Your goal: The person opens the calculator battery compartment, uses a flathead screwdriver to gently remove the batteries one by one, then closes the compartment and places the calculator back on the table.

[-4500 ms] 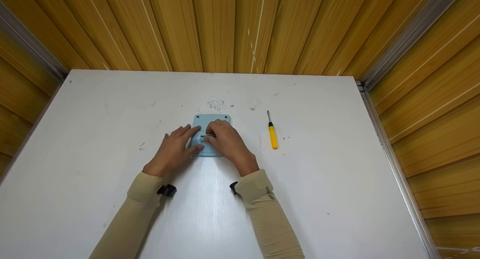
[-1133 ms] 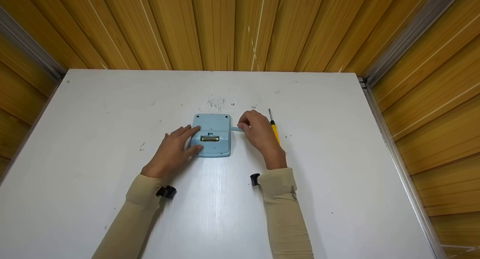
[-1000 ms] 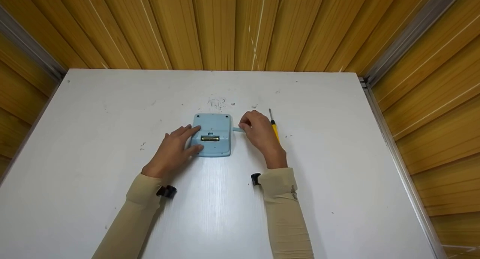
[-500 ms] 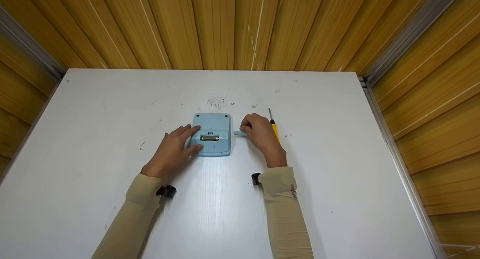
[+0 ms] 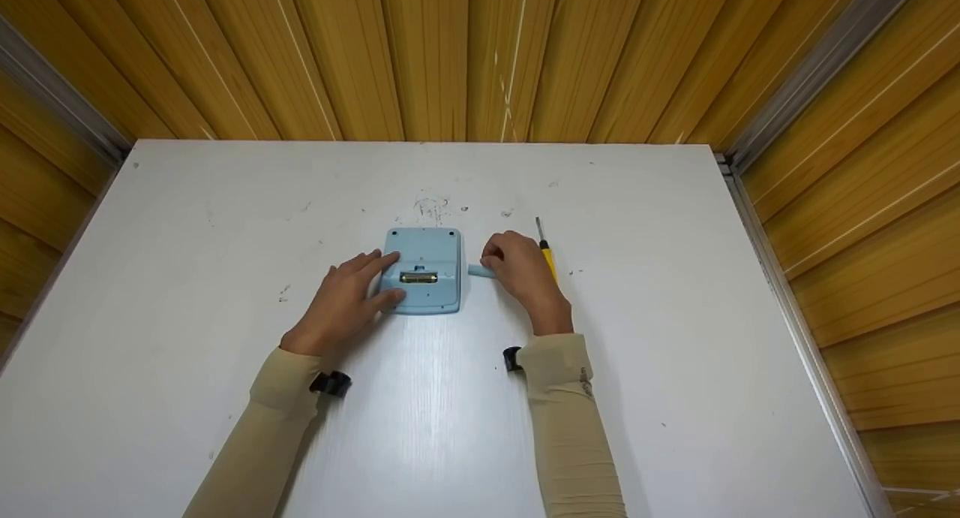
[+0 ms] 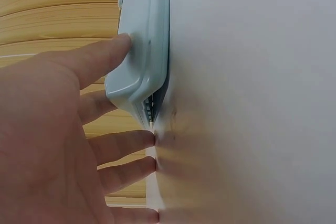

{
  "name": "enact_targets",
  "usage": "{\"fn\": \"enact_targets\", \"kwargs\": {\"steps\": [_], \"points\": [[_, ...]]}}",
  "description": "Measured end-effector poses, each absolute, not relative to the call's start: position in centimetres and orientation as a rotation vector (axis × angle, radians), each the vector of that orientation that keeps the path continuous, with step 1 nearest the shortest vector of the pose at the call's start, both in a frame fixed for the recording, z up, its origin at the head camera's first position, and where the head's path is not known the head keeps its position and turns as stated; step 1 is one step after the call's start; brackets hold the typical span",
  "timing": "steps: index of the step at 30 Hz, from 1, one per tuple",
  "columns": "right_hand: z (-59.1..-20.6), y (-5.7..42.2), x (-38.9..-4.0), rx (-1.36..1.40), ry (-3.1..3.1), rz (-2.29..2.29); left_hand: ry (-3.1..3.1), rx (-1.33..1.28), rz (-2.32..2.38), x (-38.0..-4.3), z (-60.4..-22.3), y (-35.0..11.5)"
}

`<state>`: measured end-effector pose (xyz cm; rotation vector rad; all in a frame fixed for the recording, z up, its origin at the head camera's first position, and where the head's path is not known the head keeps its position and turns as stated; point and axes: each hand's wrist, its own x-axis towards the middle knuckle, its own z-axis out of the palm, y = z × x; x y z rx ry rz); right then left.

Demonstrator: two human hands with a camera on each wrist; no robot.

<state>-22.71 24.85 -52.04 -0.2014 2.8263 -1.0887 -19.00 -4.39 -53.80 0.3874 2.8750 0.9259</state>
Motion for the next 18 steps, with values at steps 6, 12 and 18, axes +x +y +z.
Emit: {"fn": "enact_targets", "kwargs": {"steps": [6,12,18], "points": [[-52.11,24.87,-22.63,-0.189,2.822,-1.087,2.860,0.366,0.938,-19.02,-53.74,-4.55],[-52.38,24.87,-22.65,-0.203,2.817,-1.103,2.862,0.381,0.947,-19.10,-53.79,-4.65],[-52.38,24.84,-22.66,-0.178,2.817,-1.084,2.866,0.386,0.949,-19.15,-53.84,-4.63]]}}
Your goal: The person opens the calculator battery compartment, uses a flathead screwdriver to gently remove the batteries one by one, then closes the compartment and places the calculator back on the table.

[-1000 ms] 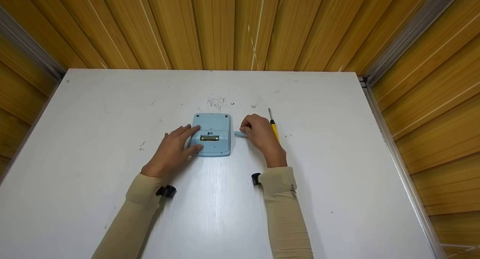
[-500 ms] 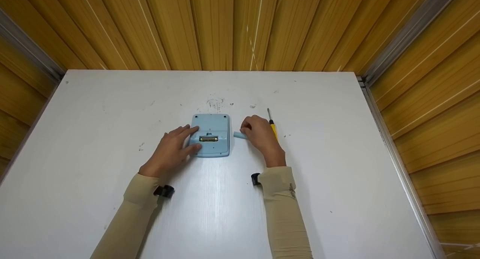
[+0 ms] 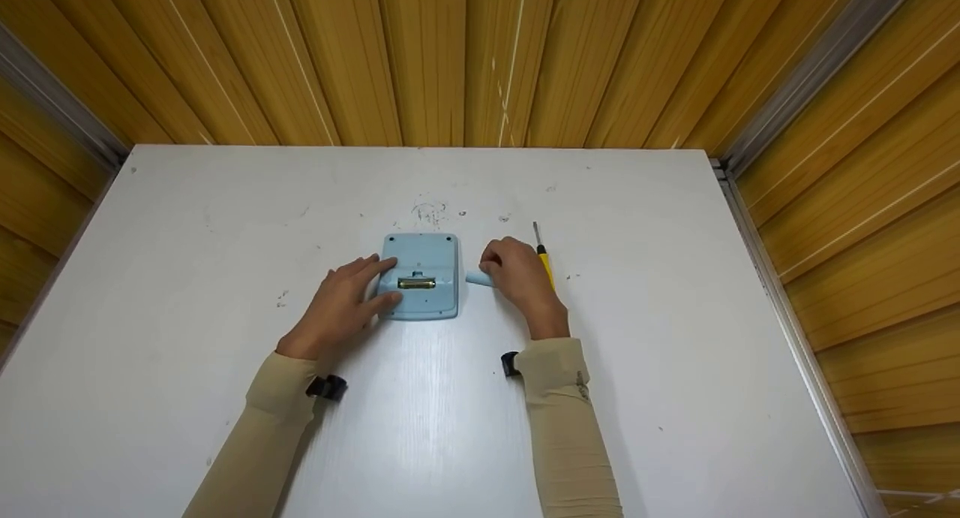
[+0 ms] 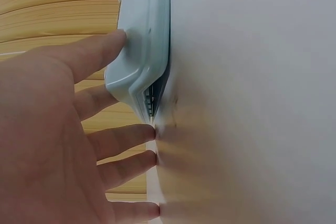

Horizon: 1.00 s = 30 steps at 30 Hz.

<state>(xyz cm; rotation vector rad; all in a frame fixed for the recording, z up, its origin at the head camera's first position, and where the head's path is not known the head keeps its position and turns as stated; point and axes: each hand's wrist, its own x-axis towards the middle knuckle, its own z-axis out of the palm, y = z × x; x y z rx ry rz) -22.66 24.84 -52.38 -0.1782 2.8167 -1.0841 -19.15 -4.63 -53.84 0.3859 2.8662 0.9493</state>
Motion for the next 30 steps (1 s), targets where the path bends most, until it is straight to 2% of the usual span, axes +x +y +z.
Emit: {"fn": "enact_targets", "kwargs": {"steps": [16,30], "points": [[-52.5,25.5,-22.3,-0.162,2.831,-1.092,2.848,0.389,1.017,-18.7,-54.1,-4.3],[-51.5,26.5,-22.6,-0.070,2.895,-1.146,2.879,0.282,1.048,-19.1,-54.4,-3.7]]}}
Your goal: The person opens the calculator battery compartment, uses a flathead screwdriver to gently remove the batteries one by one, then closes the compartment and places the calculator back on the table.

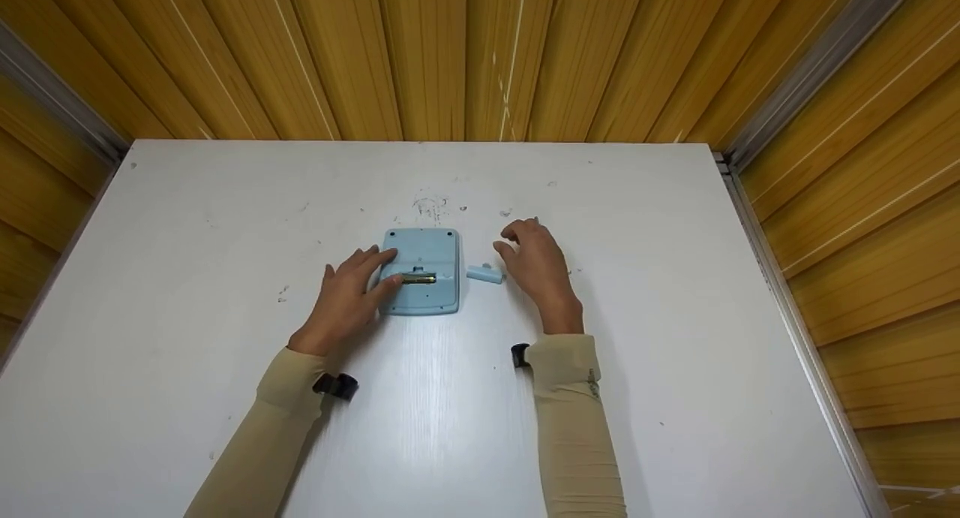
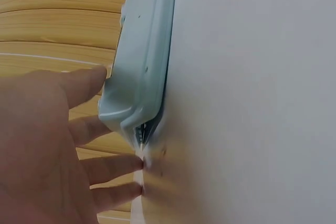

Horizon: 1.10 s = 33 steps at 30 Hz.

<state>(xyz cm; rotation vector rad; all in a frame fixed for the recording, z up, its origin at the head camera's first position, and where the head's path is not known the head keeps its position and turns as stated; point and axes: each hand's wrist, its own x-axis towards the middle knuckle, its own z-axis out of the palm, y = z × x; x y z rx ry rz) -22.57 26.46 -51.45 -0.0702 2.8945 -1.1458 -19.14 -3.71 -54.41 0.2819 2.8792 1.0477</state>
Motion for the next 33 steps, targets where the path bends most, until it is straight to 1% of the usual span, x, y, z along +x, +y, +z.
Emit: {"fn": "enact_targets", "kwargs": {"steps": [18,28,33], "points": [[-50.7,28.8,-22.6,-0.036,2.982,-1.095,2.952,0.233,1.060,-19.2,-54.3,-2.8],[-50.1,30.1,-22.0,0.168,2.828,-1.029,2.943,0.212,1.013,-19.3,-54.4,-2.7],[-50.1,30.4,-21.7,0.223,2.778,-0.963,2.935,0.205,1.025,-19.2,-54.5,-2.7]]}}
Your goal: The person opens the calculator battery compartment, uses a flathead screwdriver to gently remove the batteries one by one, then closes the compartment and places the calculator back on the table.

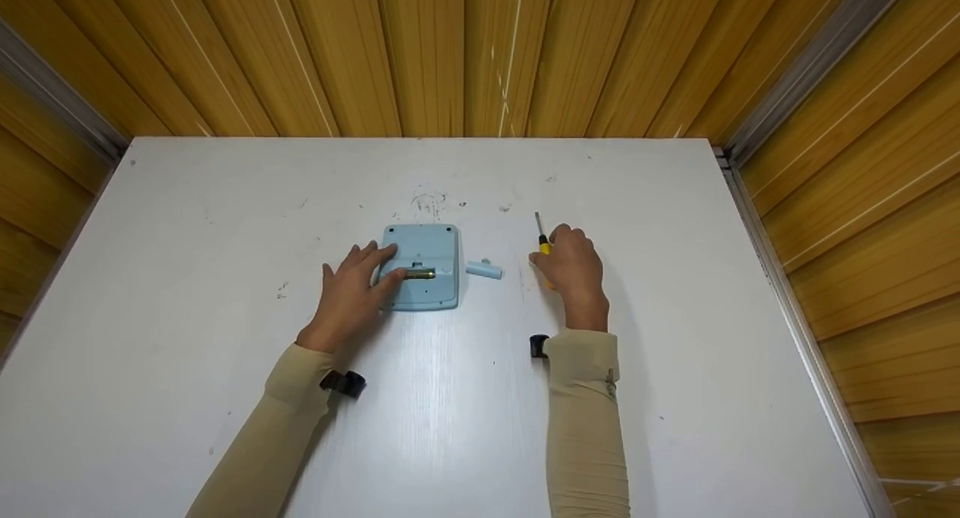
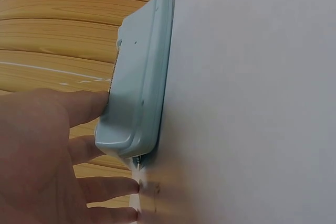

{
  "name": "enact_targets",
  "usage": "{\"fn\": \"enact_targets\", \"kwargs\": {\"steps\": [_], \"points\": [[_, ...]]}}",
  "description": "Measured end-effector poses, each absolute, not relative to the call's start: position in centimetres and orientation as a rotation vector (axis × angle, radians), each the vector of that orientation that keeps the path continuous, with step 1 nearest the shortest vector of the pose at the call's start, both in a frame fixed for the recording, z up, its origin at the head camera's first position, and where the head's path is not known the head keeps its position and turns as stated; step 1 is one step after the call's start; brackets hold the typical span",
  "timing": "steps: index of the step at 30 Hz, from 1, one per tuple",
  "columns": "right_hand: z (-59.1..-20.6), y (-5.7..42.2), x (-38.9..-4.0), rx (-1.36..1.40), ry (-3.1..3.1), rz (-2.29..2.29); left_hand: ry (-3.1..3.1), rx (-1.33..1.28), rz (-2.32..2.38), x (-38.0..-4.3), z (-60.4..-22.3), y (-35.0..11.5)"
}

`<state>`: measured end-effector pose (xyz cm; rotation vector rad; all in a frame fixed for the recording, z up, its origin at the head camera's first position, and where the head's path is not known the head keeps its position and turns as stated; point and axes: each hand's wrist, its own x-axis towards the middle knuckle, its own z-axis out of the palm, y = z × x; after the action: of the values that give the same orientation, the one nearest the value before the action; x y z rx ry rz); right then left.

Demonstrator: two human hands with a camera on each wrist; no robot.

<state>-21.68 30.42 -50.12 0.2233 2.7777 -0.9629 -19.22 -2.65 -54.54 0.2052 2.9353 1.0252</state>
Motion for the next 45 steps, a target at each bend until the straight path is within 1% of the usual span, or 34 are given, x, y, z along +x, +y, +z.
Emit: {"fn": "enact_targets", "kwargs": {"steps": [9,23,38,45], "points": [[-50.09,30.42,-21.43,0.292,2.758,-0.905,2.944,0.204,1.023,-19.18,-54.48,-2.64],[-50.10,30.29,-21.34,0.326,2.763,-0.815,2.947,0.198,1.013,-19.13,-54.51,-2.63],[-50.00,30.82,-21.29,0.280,2.840,-0.820,2.939,0.211,1.023,-19.09,-54.38,-2.74],[-49.73,30.69,-21.23,0.345,2.851,-0.892,2.962,0.228,1.019,-19.15,-54.37,-2.74]]}}
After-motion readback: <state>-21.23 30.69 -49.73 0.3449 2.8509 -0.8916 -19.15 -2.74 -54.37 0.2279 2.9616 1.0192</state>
